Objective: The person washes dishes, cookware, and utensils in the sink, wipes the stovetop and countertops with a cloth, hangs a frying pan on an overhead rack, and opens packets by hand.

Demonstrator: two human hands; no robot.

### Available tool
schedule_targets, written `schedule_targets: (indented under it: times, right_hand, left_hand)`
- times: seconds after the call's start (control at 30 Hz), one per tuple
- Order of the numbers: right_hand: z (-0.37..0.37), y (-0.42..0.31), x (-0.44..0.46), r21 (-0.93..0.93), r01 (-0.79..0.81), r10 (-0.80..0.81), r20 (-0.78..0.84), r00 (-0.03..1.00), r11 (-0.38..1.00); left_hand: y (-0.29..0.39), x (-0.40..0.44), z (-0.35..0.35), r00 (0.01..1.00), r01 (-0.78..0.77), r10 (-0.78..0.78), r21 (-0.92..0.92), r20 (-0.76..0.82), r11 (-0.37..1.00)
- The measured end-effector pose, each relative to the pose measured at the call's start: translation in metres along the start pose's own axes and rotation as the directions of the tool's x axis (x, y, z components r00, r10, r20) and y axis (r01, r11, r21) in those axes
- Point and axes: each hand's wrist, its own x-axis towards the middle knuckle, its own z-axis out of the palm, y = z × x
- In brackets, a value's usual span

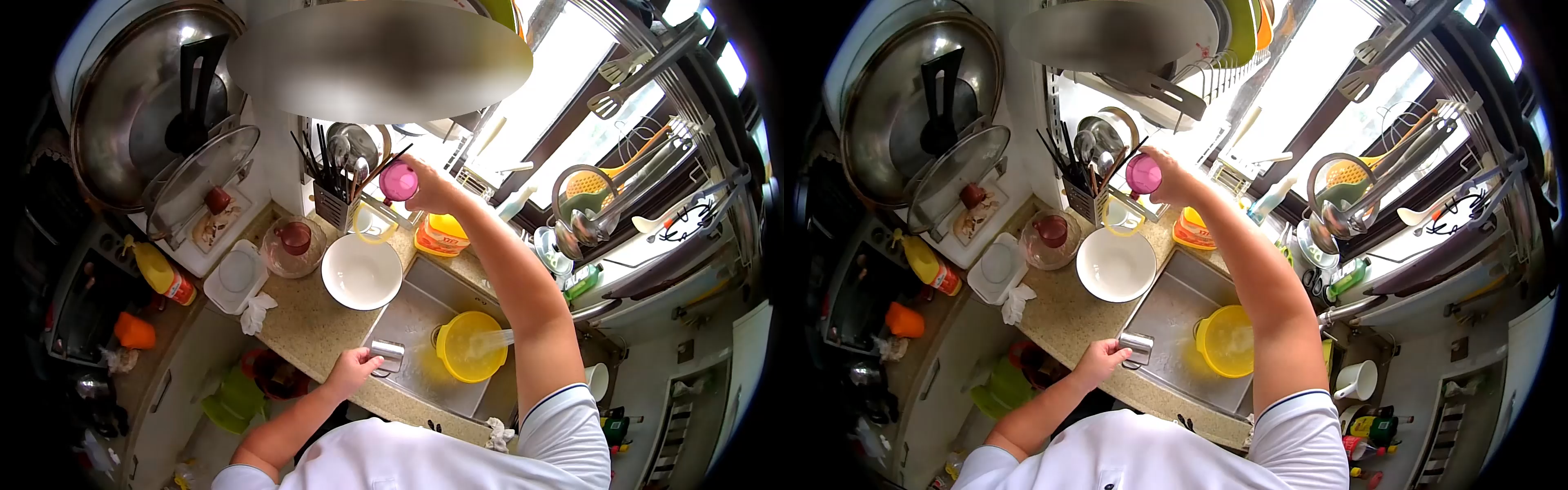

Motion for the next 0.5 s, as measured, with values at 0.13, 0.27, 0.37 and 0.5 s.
schedule_targets:
  times: [0.13,0.27,0.37,0.5]
  right_hand:
    - [-0.006,0.015,0.007,0.196,-0.202,0.171,0.163,0.972,0.960]
    - [-0.004,0.022,-0.002,0.271,-0.215,0.211,0.047,0.976,0.938]
    - [0.005,0.023,-0.039,0.340,-0.075,0.189,-0.316,0.930,0.937]
    - [0.051,-0.001,-0.167,0.609,-0.076,0.432,-0.463,0.774,0.789]
  left_hand:
    - [0.001,0.006,-0.001,1.000,0.027,-0.028,-0.107,-0.009,0.994]
    - [0.011,0.012,-0.004,0.999,-0.039,0.038,-0.057,-0.012,0.998]
    - [0.038,0.021,0.013,0.999,-0.049,0.049,-0.046,0.008,0.998]
    - [0.019,0.073,0.033,0.990,0.059,-0.020,-0.283,0.137,0.957]
